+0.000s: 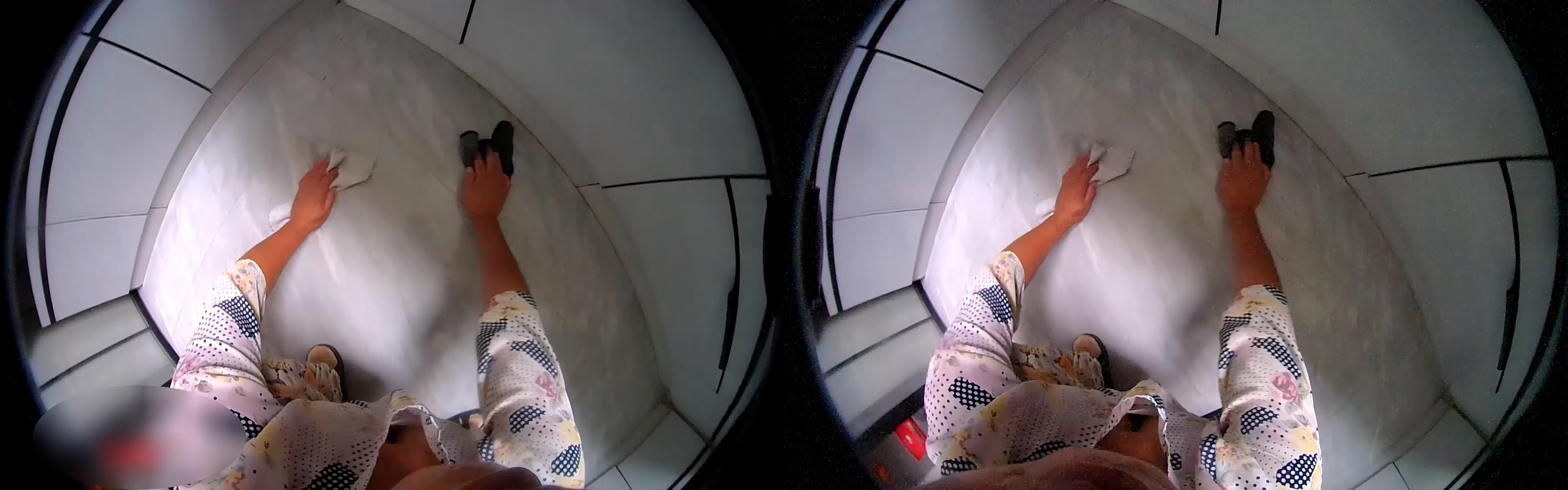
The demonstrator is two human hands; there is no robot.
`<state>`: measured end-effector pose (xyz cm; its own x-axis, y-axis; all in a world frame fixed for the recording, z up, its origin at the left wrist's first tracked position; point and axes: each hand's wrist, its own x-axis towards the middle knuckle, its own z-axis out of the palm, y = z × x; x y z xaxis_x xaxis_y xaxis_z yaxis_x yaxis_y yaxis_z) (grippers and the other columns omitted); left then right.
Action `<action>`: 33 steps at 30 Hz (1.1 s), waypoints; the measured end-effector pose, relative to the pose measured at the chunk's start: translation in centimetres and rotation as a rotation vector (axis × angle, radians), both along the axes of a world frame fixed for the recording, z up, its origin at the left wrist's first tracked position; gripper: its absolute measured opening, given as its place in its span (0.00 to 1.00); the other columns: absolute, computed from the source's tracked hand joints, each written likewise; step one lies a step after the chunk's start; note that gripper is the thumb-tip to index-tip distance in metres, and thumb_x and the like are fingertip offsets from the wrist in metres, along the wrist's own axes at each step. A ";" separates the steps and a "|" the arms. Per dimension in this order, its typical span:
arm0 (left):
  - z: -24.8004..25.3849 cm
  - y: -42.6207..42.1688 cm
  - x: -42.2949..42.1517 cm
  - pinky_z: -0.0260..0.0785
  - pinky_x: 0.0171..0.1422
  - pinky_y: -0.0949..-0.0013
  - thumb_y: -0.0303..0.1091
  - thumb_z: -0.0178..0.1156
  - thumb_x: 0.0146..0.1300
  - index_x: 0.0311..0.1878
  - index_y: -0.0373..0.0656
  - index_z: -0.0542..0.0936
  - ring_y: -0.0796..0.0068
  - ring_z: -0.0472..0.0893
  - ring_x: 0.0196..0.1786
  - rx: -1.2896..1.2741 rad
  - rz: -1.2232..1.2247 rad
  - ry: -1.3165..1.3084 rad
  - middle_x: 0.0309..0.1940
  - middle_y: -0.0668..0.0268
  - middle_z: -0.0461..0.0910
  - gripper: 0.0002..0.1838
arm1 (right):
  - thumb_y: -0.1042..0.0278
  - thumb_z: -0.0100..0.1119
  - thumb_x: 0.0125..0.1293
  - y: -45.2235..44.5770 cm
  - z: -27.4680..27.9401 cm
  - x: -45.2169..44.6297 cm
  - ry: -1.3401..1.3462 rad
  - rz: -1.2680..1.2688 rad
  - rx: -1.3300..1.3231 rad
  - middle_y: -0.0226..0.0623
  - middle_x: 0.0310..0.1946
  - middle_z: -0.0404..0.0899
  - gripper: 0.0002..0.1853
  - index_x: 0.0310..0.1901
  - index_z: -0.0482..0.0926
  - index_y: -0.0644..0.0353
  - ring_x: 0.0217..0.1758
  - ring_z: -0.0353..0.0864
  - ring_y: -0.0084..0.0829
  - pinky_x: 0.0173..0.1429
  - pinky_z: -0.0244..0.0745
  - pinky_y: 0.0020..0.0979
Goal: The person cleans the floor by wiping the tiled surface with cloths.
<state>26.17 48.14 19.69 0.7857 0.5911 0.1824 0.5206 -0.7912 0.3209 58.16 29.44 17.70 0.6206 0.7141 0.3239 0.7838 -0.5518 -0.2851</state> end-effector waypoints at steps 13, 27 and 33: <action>1.7 -0.1 33.6 0.52 0.77 0.60 0.39 0.50 0.73 0.65 0.45 0.73 0.59 0.63 0.72 -0.305 -0.748 -0.174 0.69 0.63 0.68 0.21 | 0.62 0.43 0.68 -1.2 3.4 -0.5 0.130 -0.157 -0.255 0.46 0.69 0.65 0.24 0.62 0.73 0.62 0.73 0.61 0.42 0.70 0.54 0.44; 2.0 22.8 30.4 0.52 0.77 0.53 0.50 0.46 0.72 0.64 0.39 0.72 0.56 0.66 0.70 0.191 0.138 -0.006 0.68 0.54 0.67 0.27 | 0.59 0.39 0.71 -3.1 1.0 0.0 -0.095 -0.027 -0.090 0.53 0.65 0.68 0.21 0.52 0.74 0.67 0.68 0.66 0.53 0.62 0.61 0.49; 2.8 18.4 26.1 0.42 0.80 0.53 0.54 0.39 0.73 0.70 0.38 0.65 0.56 0.56 0.76 0.332 0.356 0.124 0.73 0.53 0.59 0.33 | 0.60 0.39 0.71 -9.6 -0.5 1.3 0.071 -0.065 -0.052 0.54 0.66 0.66 0.21 0.52 0.74 0.68 0.69 0.65 0.52 0.64 0.60 0.48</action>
<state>52.28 66.54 22.46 0.5737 0.7523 0.3238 0.7951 -0.6065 0.0003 59.48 19.87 17.25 0.6863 0.6862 0.2408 0.7245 -0.6163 -0.3087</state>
